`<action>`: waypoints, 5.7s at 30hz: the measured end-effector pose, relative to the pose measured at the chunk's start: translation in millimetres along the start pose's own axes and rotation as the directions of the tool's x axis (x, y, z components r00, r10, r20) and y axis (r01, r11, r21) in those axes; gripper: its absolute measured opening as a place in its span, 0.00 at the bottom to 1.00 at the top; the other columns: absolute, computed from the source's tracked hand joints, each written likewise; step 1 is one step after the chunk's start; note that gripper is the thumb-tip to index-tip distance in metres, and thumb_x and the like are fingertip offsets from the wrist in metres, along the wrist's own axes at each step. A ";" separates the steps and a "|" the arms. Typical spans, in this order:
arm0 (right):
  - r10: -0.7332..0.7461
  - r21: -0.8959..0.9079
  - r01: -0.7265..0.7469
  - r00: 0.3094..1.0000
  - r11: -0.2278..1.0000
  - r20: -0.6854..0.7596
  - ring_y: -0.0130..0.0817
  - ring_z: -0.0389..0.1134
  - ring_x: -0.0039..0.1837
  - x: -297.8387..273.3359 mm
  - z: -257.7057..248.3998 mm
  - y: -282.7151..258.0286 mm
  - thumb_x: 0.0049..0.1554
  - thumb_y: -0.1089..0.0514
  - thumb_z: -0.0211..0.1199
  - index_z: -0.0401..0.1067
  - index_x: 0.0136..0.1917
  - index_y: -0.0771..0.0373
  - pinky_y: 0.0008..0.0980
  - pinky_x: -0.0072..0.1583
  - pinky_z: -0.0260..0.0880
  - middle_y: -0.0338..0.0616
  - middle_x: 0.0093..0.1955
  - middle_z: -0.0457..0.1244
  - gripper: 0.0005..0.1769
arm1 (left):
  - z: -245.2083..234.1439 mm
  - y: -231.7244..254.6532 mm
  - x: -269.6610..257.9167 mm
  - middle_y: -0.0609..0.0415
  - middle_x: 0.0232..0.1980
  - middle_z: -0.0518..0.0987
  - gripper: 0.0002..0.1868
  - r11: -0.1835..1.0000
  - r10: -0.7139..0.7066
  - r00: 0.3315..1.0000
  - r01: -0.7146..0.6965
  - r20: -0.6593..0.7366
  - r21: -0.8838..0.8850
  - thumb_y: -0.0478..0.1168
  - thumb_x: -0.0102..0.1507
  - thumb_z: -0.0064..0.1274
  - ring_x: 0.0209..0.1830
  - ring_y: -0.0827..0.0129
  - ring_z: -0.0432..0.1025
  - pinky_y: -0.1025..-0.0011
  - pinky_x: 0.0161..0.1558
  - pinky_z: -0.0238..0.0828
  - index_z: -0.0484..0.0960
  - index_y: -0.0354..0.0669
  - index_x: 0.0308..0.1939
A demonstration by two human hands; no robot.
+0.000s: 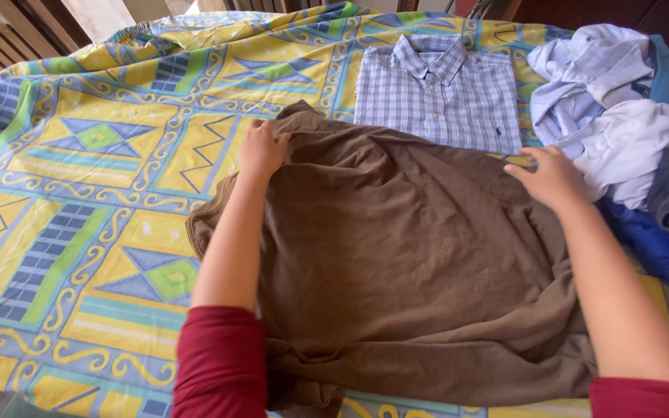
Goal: The recorder is folding a brown t-shirt on a table.
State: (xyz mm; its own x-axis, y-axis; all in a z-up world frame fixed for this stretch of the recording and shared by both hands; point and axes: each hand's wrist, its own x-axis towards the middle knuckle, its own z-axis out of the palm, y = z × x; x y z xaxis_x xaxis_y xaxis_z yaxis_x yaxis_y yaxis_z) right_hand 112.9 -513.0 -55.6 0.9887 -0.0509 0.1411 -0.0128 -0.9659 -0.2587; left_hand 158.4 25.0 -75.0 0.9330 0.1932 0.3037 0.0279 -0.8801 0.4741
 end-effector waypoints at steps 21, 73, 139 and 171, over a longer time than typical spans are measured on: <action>-0.030 -0.046 0.026 0.995 0.999 -0.096 0.60 0.67 0.54 42.4 4.6 -3.6 0.50 0.61 0.70 0.70 0.65 0.59 0.52 0.56 0.67 0.60 0.64 0.58 0.29 | -14.0 37.1 52.5 0.34 0.81 0.14 0.61 0.860 -0.201 0.978 0.200 0.047 -0.470 0.30 0.57 0.63 0.82 0.31 0.43 0.58 0.64 0.75 0.35 0.57 0.81; -0.006 0.144 0.024 0.993 0.989 -0.121 0.37 0.62 0.33 34.1 30.5 -74.7 0.64 0.53 0.66 0.80 0.57 0.58 0.38 0.36 0.61 0.39 0.32 0.63 0.11 | -23.7 -25.6 24.2 0.51 0.43 0.84 0.26 0.925 -0.318 0.891 0.216 0.323 0.314 0.58 0.50 0.61 0.41 0.55 0.76 0.61 0.48 0.63 0.88 0.45 0.43; -0.241 0.133 0.211 0.657 0.968 0.714 0.20 0.77 0.47 -273.2 -74.3 -87.0 0.43 0.48 0.75 0.78 0.58 0.43 0.21 0.52 0.76 0.17 0.56 0.77 0.27 | -161.6 65.4 -282.4 0.61 0.51 0.86 0.24 0.923 0.371 0.439 -0.269 0.818 -0.274 0.35 0.48 0.58 0.47 0.65 0.79 0.70 0.52 0.76 0.87 0.48 0.50; 0.331 -0.119 -0.310 0.904 0.943 0.270 0.46 0.75 0.45 -248.5 -31.0 126.3 0.56 0.44 0.67 0.69 0.69 0.53 0.39 0.47 0.72 0.50 0.48 0.74 0.30 | -13.9 136.9 -305.5 0.48 0.83 0.52 0.51 0.518 0.822 0.403 -0.823 0.403 -0.234 0.79 0.57 0.42 0.83 0.49 0.41 0.37 0.76 0.27 0.60 0.60 0.78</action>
State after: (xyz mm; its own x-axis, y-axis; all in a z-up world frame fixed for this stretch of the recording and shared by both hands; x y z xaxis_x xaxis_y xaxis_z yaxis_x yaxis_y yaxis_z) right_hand -139.0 -630.2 -93.7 0.9302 -0.2969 -0.2161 -0.3359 -0.9256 -0.1743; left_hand -127.8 -148.4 -91.4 0.5433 -0.8203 0.1788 -0.8371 -0.5132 0.1892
